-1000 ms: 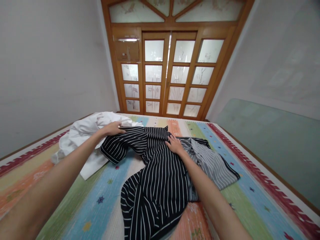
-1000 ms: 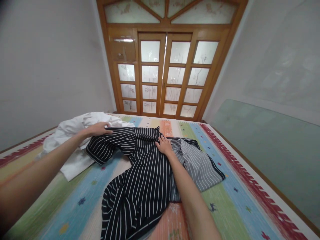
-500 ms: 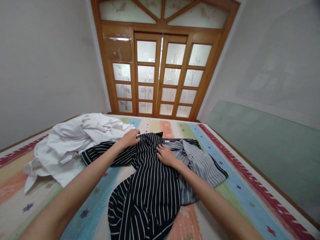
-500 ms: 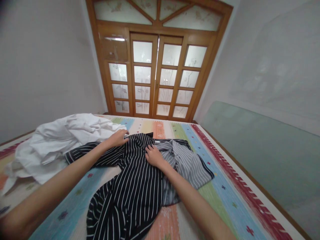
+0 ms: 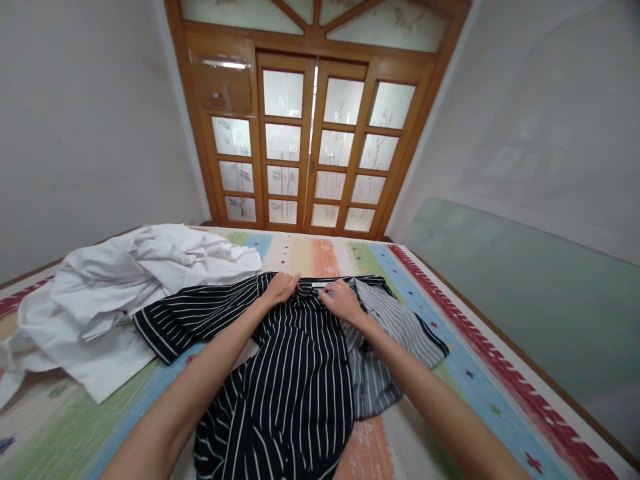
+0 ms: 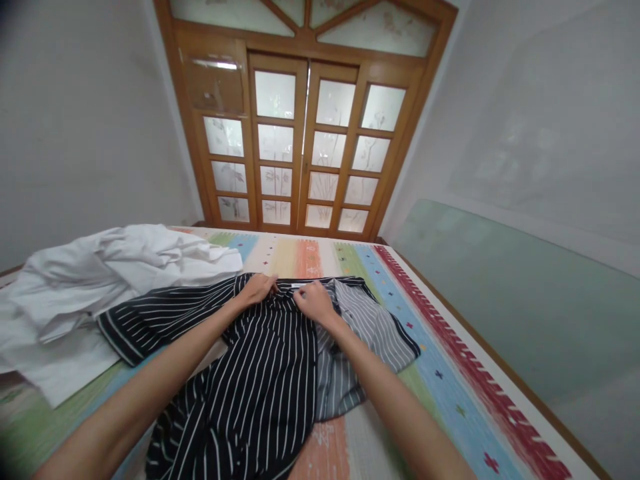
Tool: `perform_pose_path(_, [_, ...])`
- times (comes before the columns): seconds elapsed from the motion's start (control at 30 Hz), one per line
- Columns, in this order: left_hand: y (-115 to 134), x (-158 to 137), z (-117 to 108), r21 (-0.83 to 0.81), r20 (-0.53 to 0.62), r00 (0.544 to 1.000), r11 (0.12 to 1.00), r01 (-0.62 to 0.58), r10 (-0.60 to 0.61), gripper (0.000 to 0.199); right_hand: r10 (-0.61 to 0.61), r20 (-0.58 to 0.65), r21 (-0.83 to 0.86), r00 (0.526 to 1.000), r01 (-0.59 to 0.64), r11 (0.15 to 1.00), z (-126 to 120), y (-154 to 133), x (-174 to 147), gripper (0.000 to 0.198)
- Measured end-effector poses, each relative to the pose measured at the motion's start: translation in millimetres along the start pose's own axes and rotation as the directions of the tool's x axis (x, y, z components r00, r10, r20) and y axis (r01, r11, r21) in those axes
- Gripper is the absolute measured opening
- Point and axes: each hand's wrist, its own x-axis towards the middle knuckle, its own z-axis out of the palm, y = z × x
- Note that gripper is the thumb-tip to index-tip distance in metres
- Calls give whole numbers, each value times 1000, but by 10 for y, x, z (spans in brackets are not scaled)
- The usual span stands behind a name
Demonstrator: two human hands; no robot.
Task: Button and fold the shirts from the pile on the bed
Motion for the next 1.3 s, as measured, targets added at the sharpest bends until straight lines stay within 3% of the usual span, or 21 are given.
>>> perform_pose_path(0.13, [-31,29,-56,212,-60,998,977,16,-3,34,119,3,-63,993,-118,991,-19,386,291,27])
perform_pose_path(0.3, [-43,114,-155,395,135,990,914,-89,38,44,171,162,-195,972,-139,971,20,657,508,34])
perform_pose_path(0.43, [-75,232,-246,366,239,970,929,-55,-37,50,209,223,-236,952,-156,959,6,735,642,33])
perform_pose_path(0.57, [-180,394,-414,190,264,963,982,7,-58,59,256,279,-241,926,-190,952,-45,812,795,30])
perform_pose_path(0.73, [-303,577,-686,5,439,896,997,79,-73,23,302,328,-213,895,-241,947,-169,913,956,20])
perform_pose_path(0.83, [-303,628,-732,51,291,946,990,131,-141,14,326,262,-197,908,-281,939,-212,937,983,25])
perform_pose_path(0.9, [-277,628,-680,93,43,981,978,187,-191,15,351,137,-177,926,-325,929,-177,914,968,36])
perform_pose_path(0.97, [-250,598,-574,58,-217,952,970,235,-218,22,379,-32,-106,925,-380,919,-85,857,935,47])
perform_pose_path(1.03, [-241,541,-445,-10,-373,900,971,238,-225,28,379,-146,-15,914,-385,923,40,775,898,56])
perform_pose_path(1.07, [-246,504,-381,-28,-405,889,974,223,-215,30,355,-160,12,921,-358,934,103,731,882,60])
perform_pose_path(1.13, [-273,420,-273,8,-376,911,983,183,-167,33,265,-90,8,960,-266,964,205,643,859,62])
perform_pose_path(1.2, [-311,330,-194,108,-283,952,983,149,-113,28,178,24,-11,984,-178,984,270,560,852,53])
perform_pose_path(1.3, [-354,198,-100,203,-123,988,972,116,-92,21,113,151,-15,982,-111,994,335,440,857,41])
